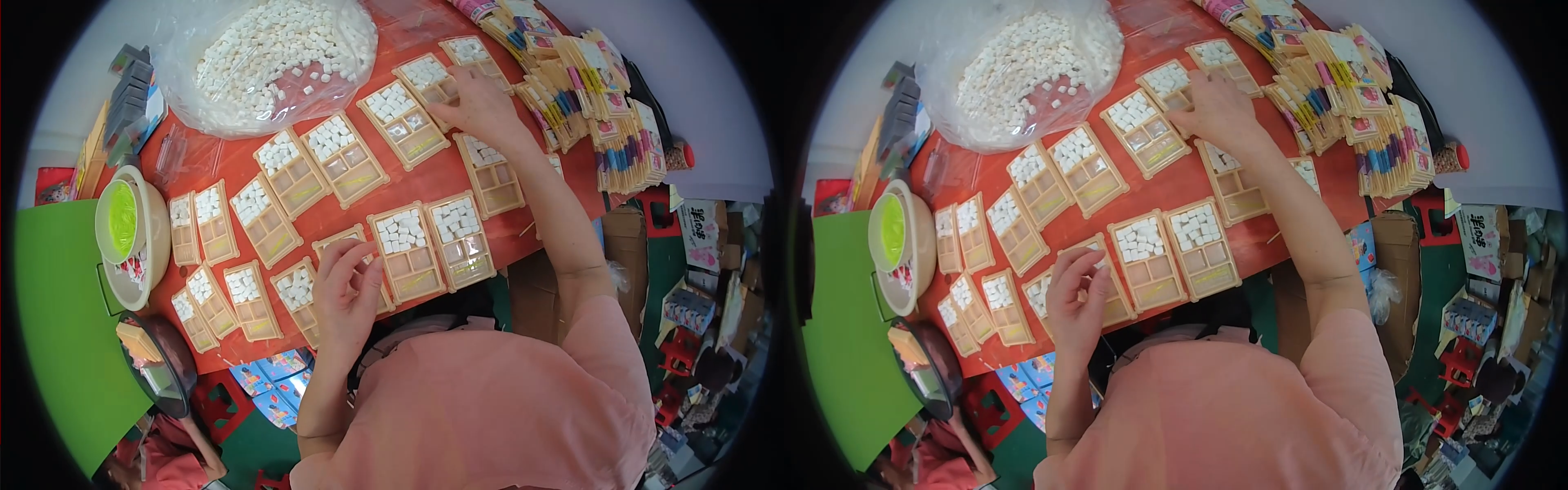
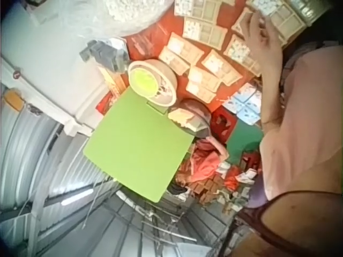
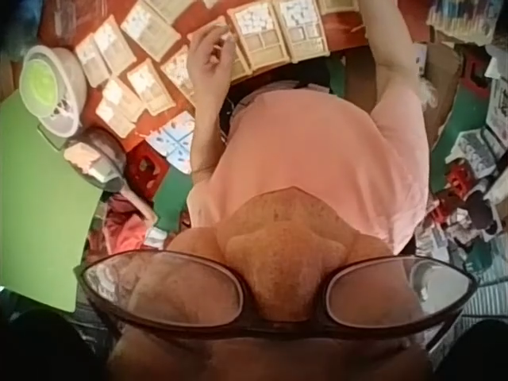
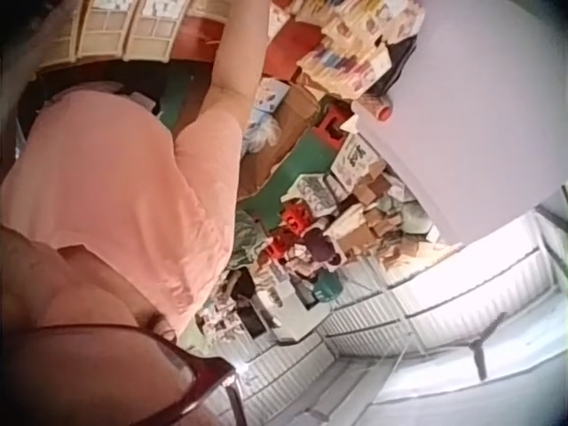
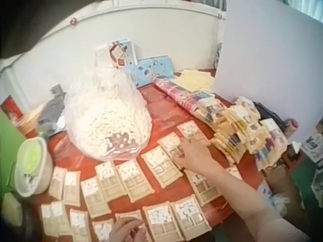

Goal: The person is packaging small white items into clear plastic trays, adding labels, and placing them into bags.

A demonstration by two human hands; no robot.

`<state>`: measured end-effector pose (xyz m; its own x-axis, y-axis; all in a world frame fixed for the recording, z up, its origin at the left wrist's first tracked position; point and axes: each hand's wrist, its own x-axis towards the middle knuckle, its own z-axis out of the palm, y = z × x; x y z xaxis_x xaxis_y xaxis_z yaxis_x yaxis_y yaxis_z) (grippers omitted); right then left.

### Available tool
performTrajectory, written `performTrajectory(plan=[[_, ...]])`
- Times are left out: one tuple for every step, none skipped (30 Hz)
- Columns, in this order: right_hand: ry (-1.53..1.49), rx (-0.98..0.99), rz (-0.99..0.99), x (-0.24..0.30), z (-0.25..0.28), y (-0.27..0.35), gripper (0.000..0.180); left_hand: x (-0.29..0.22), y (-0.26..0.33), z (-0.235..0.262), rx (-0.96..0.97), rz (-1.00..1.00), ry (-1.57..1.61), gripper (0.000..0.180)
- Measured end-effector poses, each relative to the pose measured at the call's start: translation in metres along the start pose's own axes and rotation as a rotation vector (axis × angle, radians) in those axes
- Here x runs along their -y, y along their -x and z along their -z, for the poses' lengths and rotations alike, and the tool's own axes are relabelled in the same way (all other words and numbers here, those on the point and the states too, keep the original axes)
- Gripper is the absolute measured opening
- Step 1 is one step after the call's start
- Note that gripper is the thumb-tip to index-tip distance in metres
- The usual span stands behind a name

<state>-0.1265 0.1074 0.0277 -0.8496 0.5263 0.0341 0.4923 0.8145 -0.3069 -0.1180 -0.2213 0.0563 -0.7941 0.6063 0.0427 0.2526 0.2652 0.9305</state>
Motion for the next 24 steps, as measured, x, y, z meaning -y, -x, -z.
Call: performTrajectory(plan=[[-0.001,-0.003,0.003,0.005,-0.001,-0.001,0.077,-0.005,0.0,-0.003,0.021,-0.014,0.004,0.019],[0.054,0.012,-0.025,0.009,-0.003,-0.003,0.077,-0.005,0.001,-0.005,0.026,-0.001,0.005,0.019],[0.108,0.026,-0.052,0.013,-0.003,-0.005,0.078,-0.005,0.002,-0.005,0.021,-0.002,0.003,0.019],[0.107,0.023,-0.047,0.015,-0.002,-0.006,0.078,-0.005,0.004,-0.005,0.025,0.003,0.011,0.019],[0.1,0.06,-0.071,0.017,-0.001,-0.008,0.08,-0.004,0.006,-0.004,0.029,0.01,0.019,0.019],[0.095,0.096,-0.096,0.019,0.0,-0.009,0.082,-0.001,0.008,-0.003,0.024,0.008,0.017,0.019],[0.095,0.094,-0.094,0.02,0.0,-0.01,0.082,0.005,0.011,-0.002,0.015,0.016,0.039,0.019],[0.098,0.078,-0.108,0.021,0.0,-0.01,0.082,0.009,0.013,0.0,0.007,0.024,0.061,0.019],[0.1,0.062,-0.123,0.021,0.0,-0.011,0.082,0.012,0.015,0.003,0.005,0.021,0.062,0.019],[0.103,0.059,-0.124,0.018,-0.002,-0.011,0.082,0.014,0.017,0.006,0.013,0.063,0.075,0.018],[0.062,0.002,-0.096,0.014,-0.004,-0.011,0.082,0.016,0.019,0.009,0.021,0.104,0.088,0.017],[0.022,-0.056,-0.067,0.01,-0.003,-0.011,0.082,0.016,0.02,0.012,0.021,0.099,0.092,0.017],[0.022,-0.06,-0.062,0.01,0.001,-0.011,0.082,0.018,0.021,0.015,0.005,0.12,0.087,0.016],[-0.035,-0.093,-0.046,0.011,0.008,-0.009,0.081,0.019,0.023,0.019,-0.013,0.14,0.082,0.015],[-0.093,-0.125,-0.029,0.013,0.015,-0.011,0.08,0.02,0.027,0.023,-0.02,0.134,0.082,0.015],[-0.09,-0.138,-0.024,0.013,0.023,-0.017,0.08,0.02,0.028,0.026,-0.032,0.143,0.101,0.015],[-0.063,-0.171,-0.043,0.014,0.032,-0.025,0.08,0.02,0.03,0.029,-0.046,0.153,0.12,0.015],[-0.037,-0.204,-0.061,0.015,0.038,-0.034,0.079,0.022,0.031,0.031,-0.058,0.161,0.126,0.015],[-0.036,-0.218,-0.062,0.013,0.042,-0.047,0.079,0.021,0.03,0.032,-0.057,0.147,0.127,0.015],[-0.024,-0.181,-0.088,0.012,0.044,-0.067,0.078,0.02,0.031,0.032,-0.063,0.171,0.143,0.015],[-0.012,-0.144,-0.114,0.012,0.046,-0.086,0.077,0.018,0.031,0.032,-0.07,0.196,0.159,0.016],[0.035,-0.129,-0.144,0.019,0.043,-0.102,0.074,0.018,0.031,0.033,-0.077,0.182,0.135,0.016],[0.033,-0.139,-0.141,0.02,0.039,-0.118,0.074,0.019,0.031,0.032,-0.08,0.172,0.134,0.016],[0.113,-0.178,-0.114,0.019,0.031,-0.134,0.074,0.019,0.031,0.032,-0.07,0.177,0.125,0.016]])
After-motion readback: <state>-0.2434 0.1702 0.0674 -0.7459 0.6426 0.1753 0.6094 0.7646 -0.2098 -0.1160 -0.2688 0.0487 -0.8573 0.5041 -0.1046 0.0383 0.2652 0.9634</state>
